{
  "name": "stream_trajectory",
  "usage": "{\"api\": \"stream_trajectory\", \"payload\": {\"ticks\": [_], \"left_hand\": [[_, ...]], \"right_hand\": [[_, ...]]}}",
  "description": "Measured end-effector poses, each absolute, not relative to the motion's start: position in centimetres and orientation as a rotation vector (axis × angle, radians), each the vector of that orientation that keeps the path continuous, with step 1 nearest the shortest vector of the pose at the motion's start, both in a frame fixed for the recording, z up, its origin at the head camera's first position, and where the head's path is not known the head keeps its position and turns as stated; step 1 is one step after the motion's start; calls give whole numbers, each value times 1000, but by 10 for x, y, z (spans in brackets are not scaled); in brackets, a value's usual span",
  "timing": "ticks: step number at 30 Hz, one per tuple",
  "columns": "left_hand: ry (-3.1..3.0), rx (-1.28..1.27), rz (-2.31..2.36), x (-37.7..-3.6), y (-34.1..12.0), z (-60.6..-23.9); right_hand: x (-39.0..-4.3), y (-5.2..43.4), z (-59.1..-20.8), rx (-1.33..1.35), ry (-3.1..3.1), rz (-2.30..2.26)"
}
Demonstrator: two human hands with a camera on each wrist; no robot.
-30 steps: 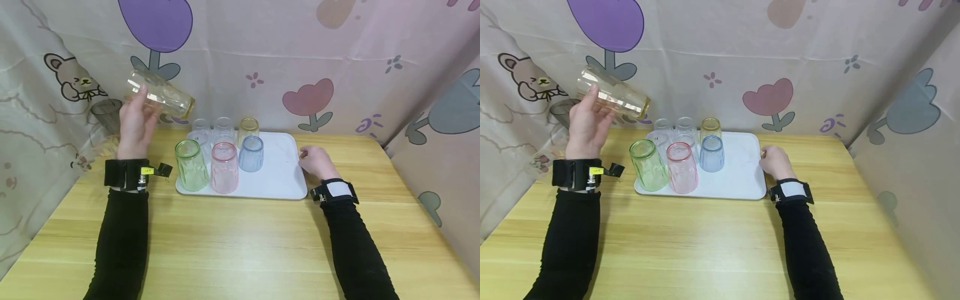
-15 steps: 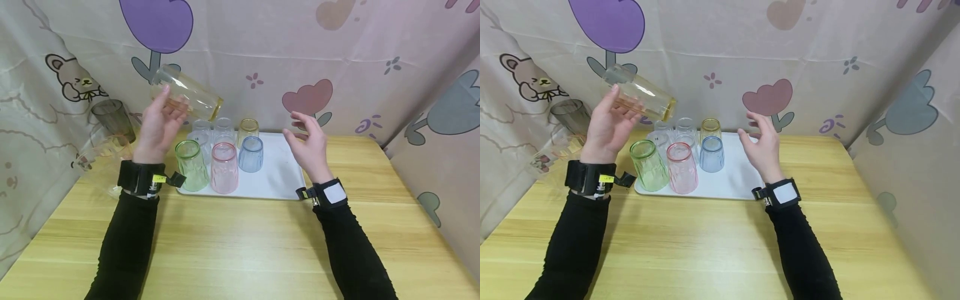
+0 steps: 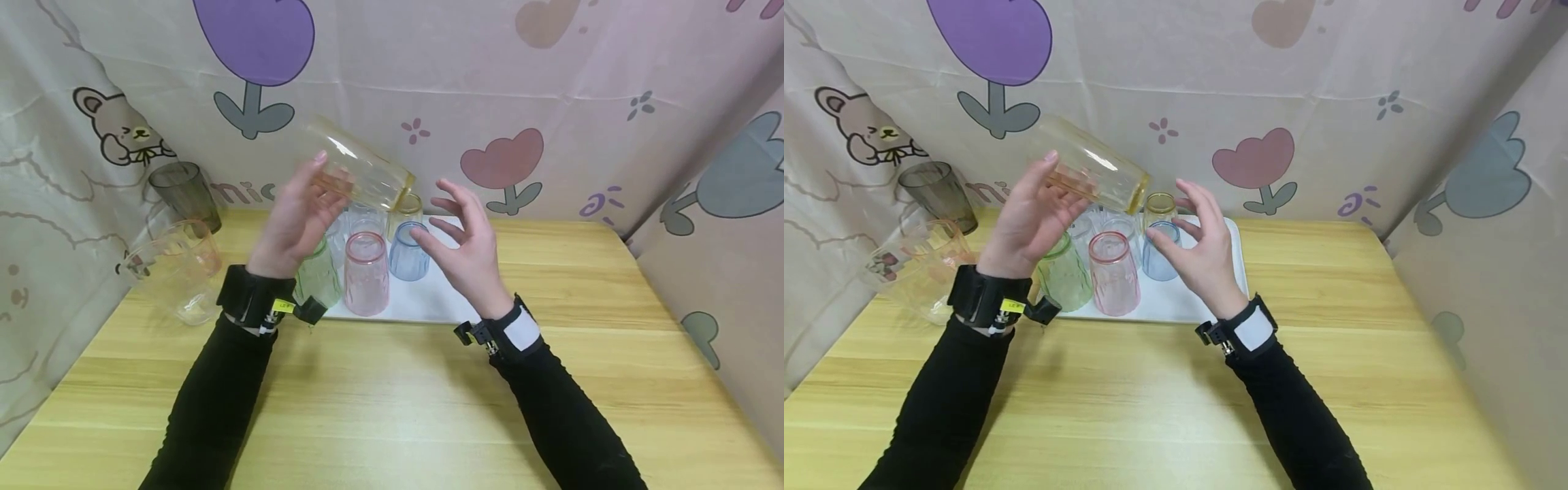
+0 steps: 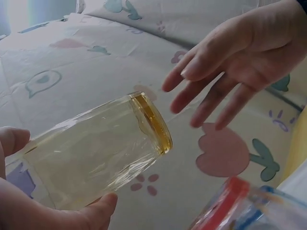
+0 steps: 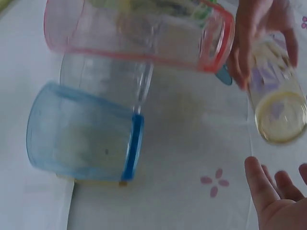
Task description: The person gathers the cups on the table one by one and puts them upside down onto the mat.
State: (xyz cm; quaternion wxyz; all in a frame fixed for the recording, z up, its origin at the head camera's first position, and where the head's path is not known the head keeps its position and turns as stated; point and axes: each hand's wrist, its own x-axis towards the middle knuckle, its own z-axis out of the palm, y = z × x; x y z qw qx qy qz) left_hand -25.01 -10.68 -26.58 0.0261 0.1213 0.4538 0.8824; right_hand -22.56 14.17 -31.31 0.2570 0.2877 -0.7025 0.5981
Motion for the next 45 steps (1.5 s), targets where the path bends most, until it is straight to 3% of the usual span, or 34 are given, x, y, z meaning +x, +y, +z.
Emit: {"api": "stream_trajectory", "payload": {"ticks": [24, 38, 45], "left_hand": [[1500, 493, 2512, -236, -75, -271], [1683, 484, 2654, -240, -97, -261], [2101, 489, 2634, -248, -122, -258]], "right_hand": [[-219, 127, -317, 879, -1688, 1653], [-219, 138, -308, 835, -1502, 1739], [-218, 148, -297, 785, -1456, 1710]]}}
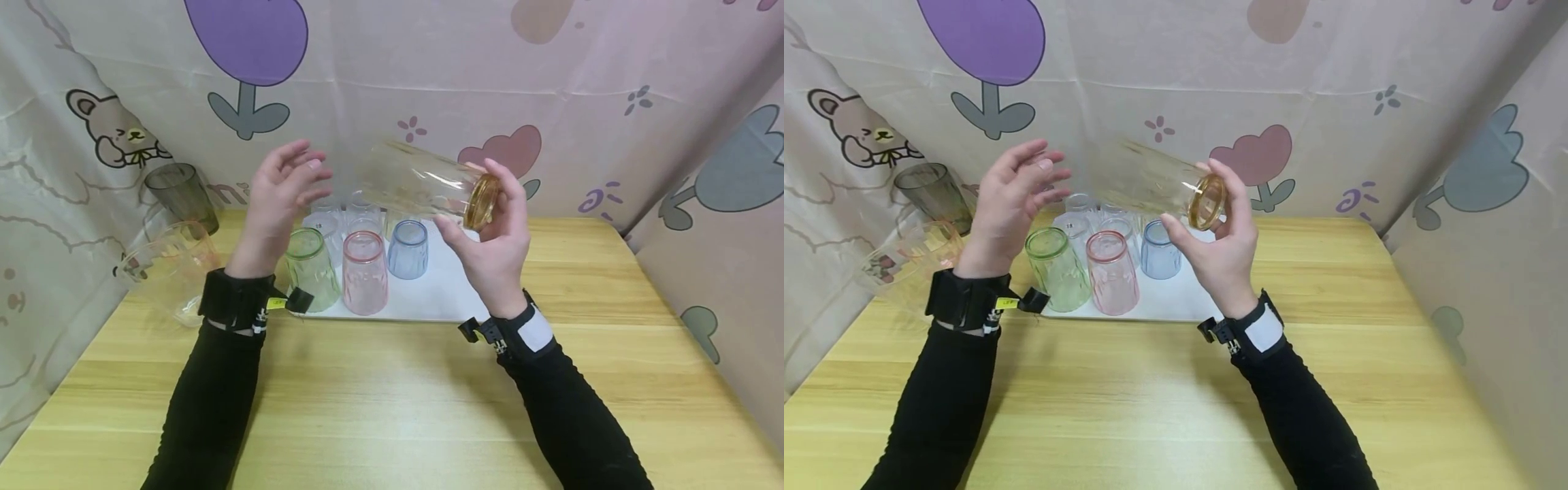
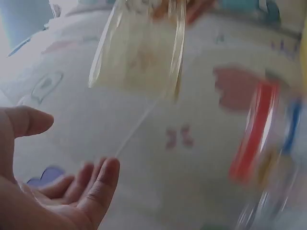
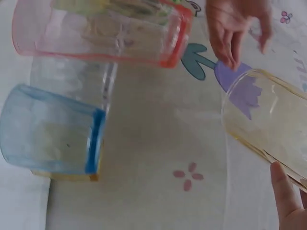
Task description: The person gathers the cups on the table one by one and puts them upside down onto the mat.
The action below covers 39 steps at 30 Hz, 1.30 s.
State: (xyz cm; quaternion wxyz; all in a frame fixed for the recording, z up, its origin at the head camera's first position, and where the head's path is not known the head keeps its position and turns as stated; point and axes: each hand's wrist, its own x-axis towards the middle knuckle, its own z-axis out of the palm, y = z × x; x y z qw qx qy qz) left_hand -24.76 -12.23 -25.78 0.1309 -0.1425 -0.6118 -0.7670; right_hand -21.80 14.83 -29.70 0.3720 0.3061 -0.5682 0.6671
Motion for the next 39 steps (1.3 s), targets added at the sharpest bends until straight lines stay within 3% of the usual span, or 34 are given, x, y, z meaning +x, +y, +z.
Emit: {"api": "stream_trajectory", "payload": {"ticks": [14, 29, 39], "left_hand": [[-2430, -28, -1327, -277, -184, -283], [-3047, -102, -1067, -311, -213, -327], [-3172, -173, -1086, -319, -209, -351]], "right_hand": [[-206, 178, -272, 637, -1821, 1387], [-205, 185, -273, 710, -2495, 1036], [-215, 180, -285, 731, -2674, 974]]}}
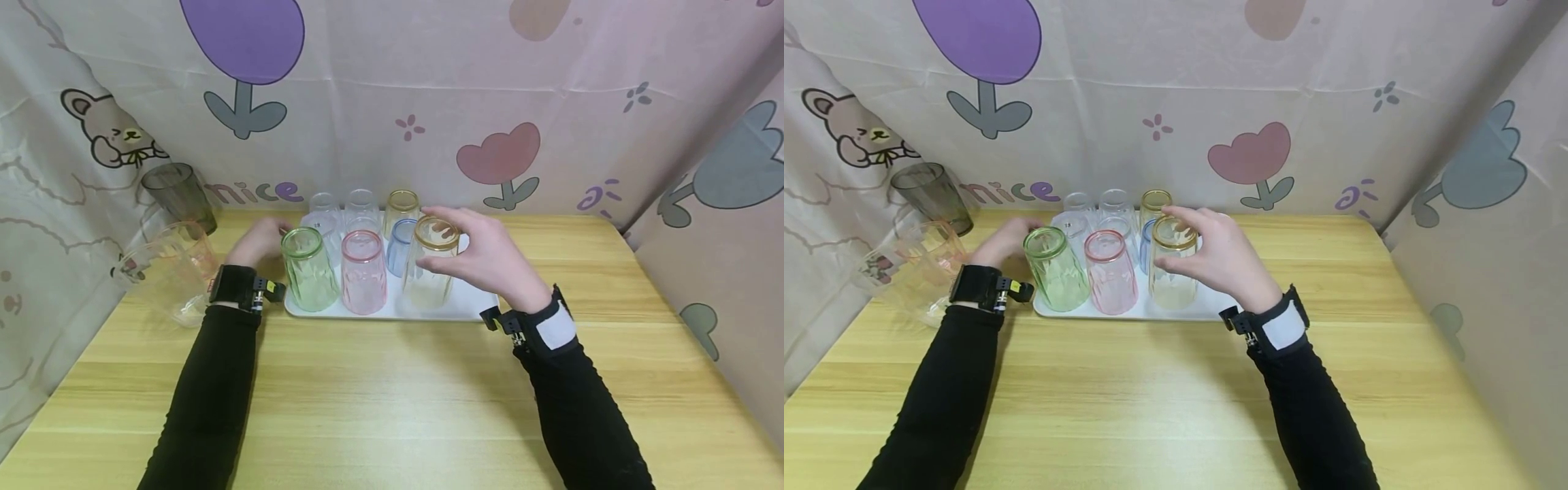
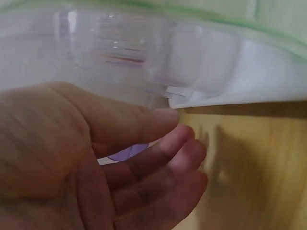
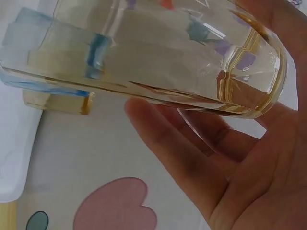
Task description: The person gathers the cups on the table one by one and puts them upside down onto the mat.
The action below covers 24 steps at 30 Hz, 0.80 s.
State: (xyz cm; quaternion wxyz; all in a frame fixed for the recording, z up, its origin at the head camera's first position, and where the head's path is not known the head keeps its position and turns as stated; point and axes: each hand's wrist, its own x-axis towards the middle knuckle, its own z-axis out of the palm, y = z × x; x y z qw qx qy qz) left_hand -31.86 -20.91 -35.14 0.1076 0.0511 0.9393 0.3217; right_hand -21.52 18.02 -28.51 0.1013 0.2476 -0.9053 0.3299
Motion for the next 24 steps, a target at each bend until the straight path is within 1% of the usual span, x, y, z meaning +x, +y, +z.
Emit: {"api": "stream_trajectory", "payload": {"ticks": [9, 24], "left_hand": [[2766, 234, 914, -323, -207, -361], [2762, 215, 940, -323, -207, -361]], "right_hand": [[-225, 173, -298, 708, -2756, 962], [-233, 164, -311, 763, -2779, 994]]}}
